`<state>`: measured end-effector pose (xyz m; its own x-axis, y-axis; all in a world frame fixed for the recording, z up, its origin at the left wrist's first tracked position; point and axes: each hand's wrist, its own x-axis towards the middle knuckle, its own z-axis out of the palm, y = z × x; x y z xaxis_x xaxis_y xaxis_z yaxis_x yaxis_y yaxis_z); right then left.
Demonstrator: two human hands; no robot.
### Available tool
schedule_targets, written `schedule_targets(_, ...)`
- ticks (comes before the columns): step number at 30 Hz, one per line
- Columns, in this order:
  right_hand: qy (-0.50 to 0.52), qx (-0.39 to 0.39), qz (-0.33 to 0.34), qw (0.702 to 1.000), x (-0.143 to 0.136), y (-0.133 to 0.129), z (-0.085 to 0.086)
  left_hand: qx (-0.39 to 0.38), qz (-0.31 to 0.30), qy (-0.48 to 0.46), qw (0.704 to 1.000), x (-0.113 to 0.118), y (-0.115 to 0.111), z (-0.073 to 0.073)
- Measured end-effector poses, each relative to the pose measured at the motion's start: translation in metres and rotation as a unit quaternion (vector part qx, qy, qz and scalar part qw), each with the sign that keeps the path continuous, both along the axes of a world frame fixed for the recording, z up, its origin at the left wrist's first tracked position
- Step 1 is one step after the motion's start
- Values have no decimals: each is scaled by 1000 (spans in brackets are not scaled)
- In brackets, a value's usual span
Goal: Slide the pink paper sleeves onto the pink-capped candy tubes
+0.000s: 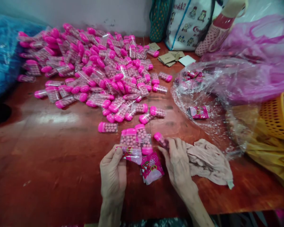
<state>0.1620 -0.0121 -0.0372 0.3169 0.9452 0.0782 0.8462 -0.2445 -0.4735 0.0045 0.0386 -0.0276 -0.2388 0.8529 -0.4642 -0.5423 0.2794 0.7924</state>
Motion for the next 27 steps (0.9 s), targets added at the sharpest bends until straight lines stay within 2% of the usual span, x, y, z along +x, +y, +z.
schedule_targets(2,-31,-11,8,999,-2,1,-2,-3,6,6,1000,0,0,0)
schedule_targets(5,-54,-13,-18,998,-5,0,-7,-3,13,12,1000,-1,1,0)
schedule_targets(10,30,74,-26,996,1,-2,-15,6,13,32,999,-3,2,1)
schedule_targets(13,84,70,-38,993,7,-1,-15,13,13,39,999,-3,2,1)
schedule_targets(17,224,-20,-75,971,7,-4,-1,15,25,39,999,-2,1,0)
schedule_targets(21,371,-39,-72,925,-5,-10,22,34,36,60,997,0,0,-1)
schedule_targets(23,391,-37,-66,917,-14,-11,31,48,38,73,995,1,0,-1)
schedule_targets(27,385,-16,-55,921,-26,-10,38,65,37,83,994,3,-1,0)
